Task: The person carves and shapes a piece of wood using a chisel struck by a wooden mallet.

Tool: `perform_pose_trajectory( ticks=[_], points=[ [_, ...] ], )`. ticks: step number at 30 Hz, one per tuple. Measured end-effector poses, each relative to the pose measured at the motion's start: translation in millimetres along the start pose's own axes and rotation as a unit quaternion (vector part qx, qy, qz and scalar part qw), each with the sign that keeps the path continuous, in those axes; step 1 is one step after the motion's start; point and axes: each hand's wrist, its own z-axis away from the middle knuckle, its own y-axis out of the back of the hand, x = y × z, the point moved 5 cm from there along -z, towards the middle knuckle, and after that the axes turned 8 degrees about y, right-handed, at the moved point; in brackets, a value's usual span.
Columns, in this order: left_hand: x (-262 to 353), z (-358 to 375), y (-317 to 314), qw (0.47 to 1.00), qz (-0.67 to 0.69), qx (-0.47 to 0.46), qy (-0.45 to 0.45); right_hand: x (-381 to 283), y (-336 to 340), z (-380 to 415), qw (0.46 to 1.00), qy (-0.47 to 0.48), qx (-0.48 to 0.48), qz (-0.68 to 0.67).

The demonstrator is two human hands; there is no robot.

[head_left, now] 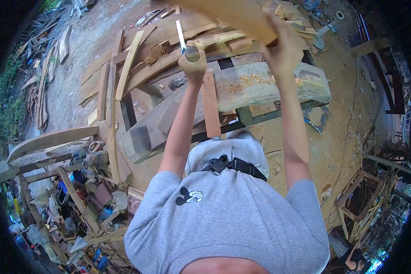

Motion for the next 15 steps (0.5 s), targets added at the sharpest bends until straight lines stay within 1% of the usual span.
perform_pose_trajectory(
  ticks=[1, 2, 3, 4, 5, 6, 7, 8, 9, 10, 11, 12, 13, 14, 15],
  points=[
    [0.7, 0.3, 0.4, 1.0, -0.001, 0.003, 0.002, 1.1, 3.5, -9.4, 0.989, -0.003, 0.093, -0.117],
    [2.0, 1.2, -0.3, 1.0, -0.008, -0.001, -0.001, -8.1, 1.2, -12.3, 0.989, -0.001, 0.091, -0.121],
    [3.8, 1.2, -0.8, 1.0, -0.015, -0.004, -0.003, -14.7, 0.1, -12.8, 0.937, -0.102, 0.151, -0.296],
    [3.8, 0.5, -0.8, 1.0, -0.021, -0.007, -0.006, -15.4, -6.3, -10.5, 0.842, -0.2, 0.204, -0.457],
    [2.4, 0.6, 1.5, 1.0, -0.022, -0.003, -0.004, -17.3, -14.2, -5.9, 0.825, -0.202, 0.188, -0.493],
    [-2.1, 1.5, 0.4, 0.999, -0.027, -0.031, 0.006, -10.5, -20.9, 7.5, 0.825, -0.2, 0.185, -0.494],
    [-4.9, 2.1, -1.2, 0.997, -0.033, -0.061, 0.016, -3.0, -26.3, 21.5, 0.91, -0.132, 0.091, -0.381],
    [-2.0, 0.5, -1.7, 0.998, -0.033, -0.059, 0.016, 4.6, -28.2, 29.5, 0.965, -0.059, -0.003, -0.255],
    [5.7, -2.3, -1.0, 0.999, 0.0, -0.033, 0.0, 3.8, -23.3, 31.5, 0.977, 0.069, -0.199, 0.032],
    [10.0, -3.8, 0.3, 0.999, 0.034, -0.008, -0.017, 2.2, -20.8, 33.1, 0.977, 0.07, -0.198, 0.032],
    [4.9, -3.8, 0.0, 0.999, 0.034, -0.01, -0.017, 2.6, -14.6, 33.9, 0.989, 0.041, -0.141, -0.032],
    [-0.4, -3.7, 2.7, 1.0, 0.014, 0.014, -0.014, 3.5, -7.7, 36.3, 0.992, 0.013, -0.083, -0.096],
    [-5.3, -4.3, 4.6, 0.999, -0.005, 0.04, -0.013, -0.7, -8.1, 41.7, 0.992, 0.014, -0.084, -0.096],
    [-9.7, -3.0, 5.2, 0.999, -0.006, 0.042, -0.013, 4.0, -10.0, 53.7, 0.969, -0.123, -0.027, -0.213],
    [-9.2, -2.7, 7.3, 0.999, 0.004, 0.037, 0.003, 6.3, -14.1, 69.9, 0.91, -0.257, 0.032, -0.323]
  ],
)
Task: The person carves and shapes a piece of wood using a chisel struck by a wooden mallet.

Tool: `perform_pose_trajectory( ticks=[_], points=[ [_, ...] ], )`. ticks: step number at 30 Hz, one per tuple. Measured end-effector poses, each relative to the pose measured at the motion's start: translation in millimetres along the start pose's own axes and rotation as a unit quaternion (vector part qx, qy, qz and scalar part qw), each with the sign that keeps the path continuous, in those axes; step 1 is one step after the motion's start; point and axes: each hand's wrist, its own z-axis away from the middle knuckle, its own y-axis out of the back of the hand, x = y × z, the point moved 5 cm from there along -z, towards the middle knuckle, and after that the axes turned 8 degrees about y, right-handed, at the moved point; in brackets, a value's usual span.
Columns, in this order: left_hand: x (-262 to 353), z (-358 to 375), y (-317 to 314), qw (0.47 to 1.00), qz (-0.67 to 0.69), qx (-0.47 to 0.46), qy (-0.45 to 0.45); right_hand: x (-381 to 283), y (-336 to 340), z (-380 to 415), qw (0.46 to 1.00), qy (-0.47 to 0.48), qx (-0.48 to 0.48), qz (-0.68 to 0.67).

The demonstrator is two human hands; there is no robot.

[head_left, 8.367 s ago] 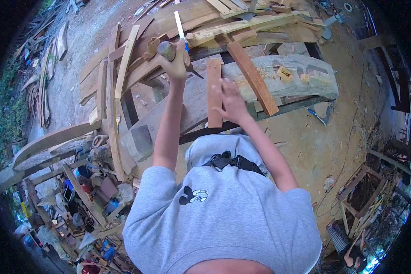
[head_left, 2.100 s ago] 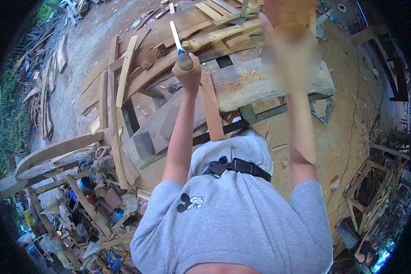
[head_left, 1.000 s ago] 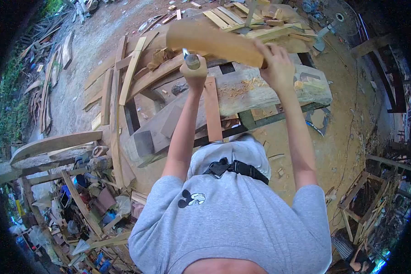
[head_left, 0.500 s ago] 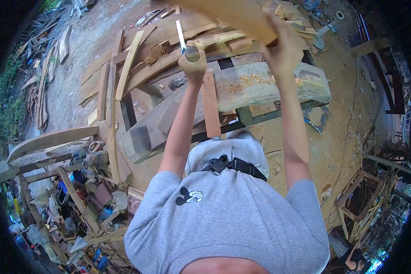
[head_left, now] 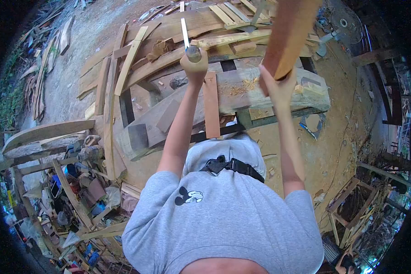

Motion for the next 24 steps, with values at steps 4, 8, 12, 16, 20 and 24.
perform_pose_trajectory(
  ticks=[4, 8, 12, 16, 20, 24],
  points=[
    [-22.6, 0.2, 1.1, 0.992, 0.054, -0.039, 0.109, 23.3, -12.3, 55.8, 0.976, -0.212, -0.023, -0.038],
    [-21.1, 2.1, 6.8, 0.999, 0.002, 0.032, -0.02, 98.5, -49.8, 132.6, 0.931, -0.287, -0.211, 0.083],
    [-37.2, 1.8, 13.1, 0.975, 0.102, -0.018, 0.197, 93.4, -78.4, 151.1, 0.857, -0.317, -0.334, 0.232],
    [-41.4, -0.9, 23.6, 0.994, -0.008, -0.042, 0.103, 99.6, -81.1, 153.4, 0.825, -0.326, -0.375, 0.268],
    [-62.3, 0.7, 21.6, 0.951, 0.204, -0.009, 0.233, 103.3, -78.6, 152.9, 0.821, -0.322, -0.374, 0.288],
    [-39.5, -11.1, 32.9, 0.962, 0.205, -0.018, 0.182, 98.9, -79.4, 153.8, 0.82, -0.351, -0.366, 0.265]
  ],
)
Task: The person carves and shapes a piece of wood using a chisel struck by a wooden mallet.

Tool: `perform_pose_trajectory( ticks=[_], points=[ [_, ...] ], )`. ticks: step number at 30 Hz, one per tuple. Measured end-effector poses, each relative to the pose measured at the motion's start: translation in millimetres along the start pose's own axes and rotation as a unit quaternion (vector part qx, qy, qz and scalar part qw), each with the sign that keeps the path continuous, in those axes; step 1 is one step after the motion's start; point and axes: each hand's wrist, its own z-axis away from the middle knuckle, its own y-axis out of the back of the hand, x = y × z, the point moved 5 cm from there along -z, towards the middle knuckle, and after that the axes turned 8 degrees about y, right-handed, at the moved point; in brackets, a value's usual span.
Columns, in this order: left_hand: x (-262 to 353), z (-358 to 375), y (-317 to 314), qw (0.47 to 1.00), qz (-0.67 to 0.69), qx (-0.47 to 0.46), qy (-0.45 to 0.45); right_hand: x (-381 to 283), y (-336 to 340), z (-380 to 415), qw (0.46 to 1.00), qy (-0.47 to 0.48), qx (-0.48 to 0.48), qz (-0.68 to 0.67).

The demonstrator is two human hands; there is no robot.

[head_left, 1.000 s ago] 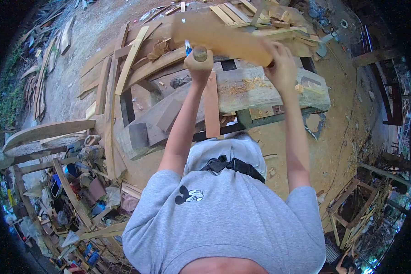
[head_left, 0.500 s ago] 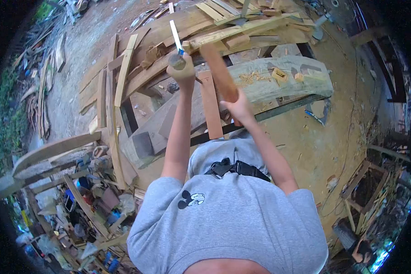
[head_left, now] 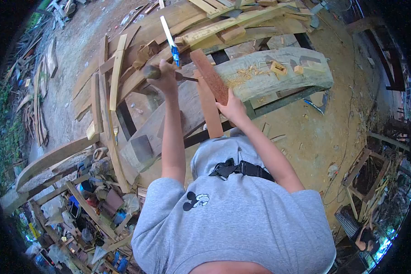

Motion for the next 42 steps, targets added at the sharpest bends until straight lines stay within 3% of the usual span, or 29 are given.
perform_pose_trajectory(
  ticks=[3, 9, 20, 27, 29, 31, 32, 37, 39, 41, 42],
  points=[
    [0.8, -5.9, 9.1, 0.999, 0.0, -0.031, 0.014, 0.3, 2.8, -1.3, 1.0, 0.016, 0.008, 0.005],
    [-9.3, -17.2, 33.2, 0.997, 0.078, -0.004, 0.004, 3.8, -3.7, -3.1, 0.999, 0.039, 0.027, 0.011],
    [-76.7, -17.2, 130.1, 0.932, 0.288, 0.14, 0.17, -3.1, -1.5, 0.4, 0.998, 0.043, 0.029, 0.037],
    [-55.7, -18.1, 112.2, 0.936, 0.22, 0.222, 0.159, -2.0, 0.9, 2.0, 0.999, 0.032, 0.033, 0.027],
    [-60.5, -25.6, 111.3, 0.941, 0.221, 0.204, 0.153, -1.8, 0.8, 1.9, 0.999, 0.027, 0.028, 0.009],
    [-71.5, -29.9, 118.8, 0.931, 0.215, 0.247, 0.161, 1.2, -1.0, 0.9, 0.999, 0.035, 0.032, 0.021],
    [-78.3, -29.7, 125.9, 0.905, 0.2, 0.318, 0.198, 3.3, -2.0, 0.4, 0.999, 0.031, 0.037, 0.015],
    [-67.0, -17.9, 120.3, 0.898, 0.227, 0.313, 0.211, 3.0, -1.5, 0.1, 1.0, 0.008, 0.015, 0.024],
    [-52.6, -18.9, 113.6, 0.935, 0.178, 0.257, 0.165, 6.0, -2.0, -0.9, 1.0, 0.012, 0.014, 0.016],
    [-10.4, -4.2, 82.2, 0.943, 0.14, 0.257, 0.157, 9.3, -0.6, -1.8, 1.0, 0.017, 0.013, 0.008],
    [7.9, -0.8, 65.9, 0.962, 0.115, 0.208, 0.136, 11.2, 3.3, -2.0, 0.998, 0.036, 0.009, -0.045]
  ],
)
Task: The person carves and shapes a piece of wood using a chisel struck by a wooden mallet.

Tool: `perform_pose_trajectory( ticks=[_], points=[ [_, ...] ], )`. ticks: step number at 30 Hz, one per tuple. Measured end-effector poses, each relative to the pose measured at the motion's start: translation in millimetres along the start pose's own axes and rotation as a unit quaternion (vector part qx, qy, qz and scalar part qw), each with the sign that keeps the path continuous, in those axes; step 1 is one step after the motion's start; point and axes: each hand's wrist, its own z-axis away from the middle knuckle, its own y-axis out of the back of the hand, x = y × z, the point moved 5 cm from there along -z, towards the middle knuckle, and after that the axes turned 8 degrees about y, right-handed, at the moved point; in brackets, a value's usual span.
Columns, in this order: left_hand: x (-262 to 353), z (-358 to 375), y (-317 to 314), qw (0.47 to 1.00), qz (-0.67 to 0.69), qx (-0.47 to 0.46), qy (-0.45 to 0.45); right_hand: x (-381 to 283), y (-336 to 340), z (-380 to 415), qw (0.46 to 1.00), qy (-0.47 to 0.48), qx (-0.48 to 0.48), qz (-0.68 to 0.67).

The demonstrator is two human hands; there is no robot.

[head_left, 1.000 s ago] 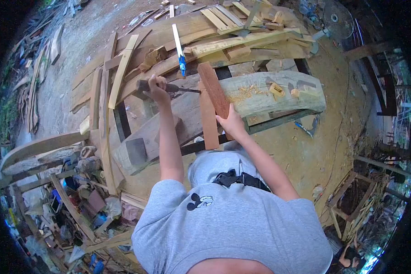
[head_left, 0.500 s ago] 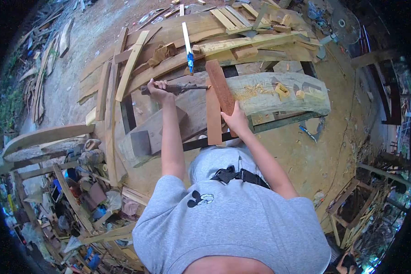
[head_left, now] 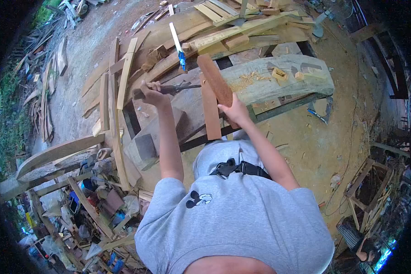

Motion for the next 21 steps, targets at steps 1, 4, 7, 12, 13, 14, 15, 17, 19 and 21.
perform_pose_trajectory(
  ticks=[1, 4, 7, 12, 13, 14, 15, 17, 19, 21],
  points=[
    [5.7, 10.2, -11.6, 0.998, -0.028, -0.05, -0.022, 3.1, 4.0, -1.4, 0.998, 0.019, -0.003, -0.052],
    [8.8, 32.0, -32.7, 0.989, -0.06, -0.102, -0.086, 29.0, -2.9, -11.5, 0.987, 0.053, 0.049, -0.146],
    [7.7, 49.9, -52.8, 0.96, -0.091, -0.187, -0.19, 38.9, -4.3, -15.6, 0.967, 0.048, 0.051, -0.246],
    [-16.1, 52.7, -61.9, 0.955, -0.126, -0.217, -0.16, 44.9, -6.2, -19.2, 0.942, 0.058, 0.025, -0.331],
    [-17.0, 55.3, -65.0, 0.944, -0.139, -0.238, -0.182, 45.8, -5.4, -18.8, 0.949, 0.063, 0.028, -0.309],
    [-19.6, 56.3, -66.3, 0.943, -0.142, -0.242, -0.18, 47.1, -5.0, -18.3, 0.948, 0.06, 0.031, -0.312],
    [-21.4, 57.5, -67.8, 0.944, -0.152, -0.233, -0.18, 46.7, -4.5, -17.4, 0.948, 0.058, 0.024, -0.313],
    [-24.1, 60.0, -71.2, 0.943, -0.164, -0.227, -0.179, 46.1, -2.5, -15.0, 0.947, 0.052, 0.02, -0.317],
    [-22.9, 64.5, -75.1, 0.933, -0.197, -0.232, -0.193, 43.9, 1.3, -11.6, 0.95, 0.062, 0.038, -0.304],
    [-22.9, 69.8, -79.2, 0.932, -0.202, -0.233, -0.191, 44.0, 3.1, -11.1, 0.956, 0.056, 0.042, -0.286]
  ],
)
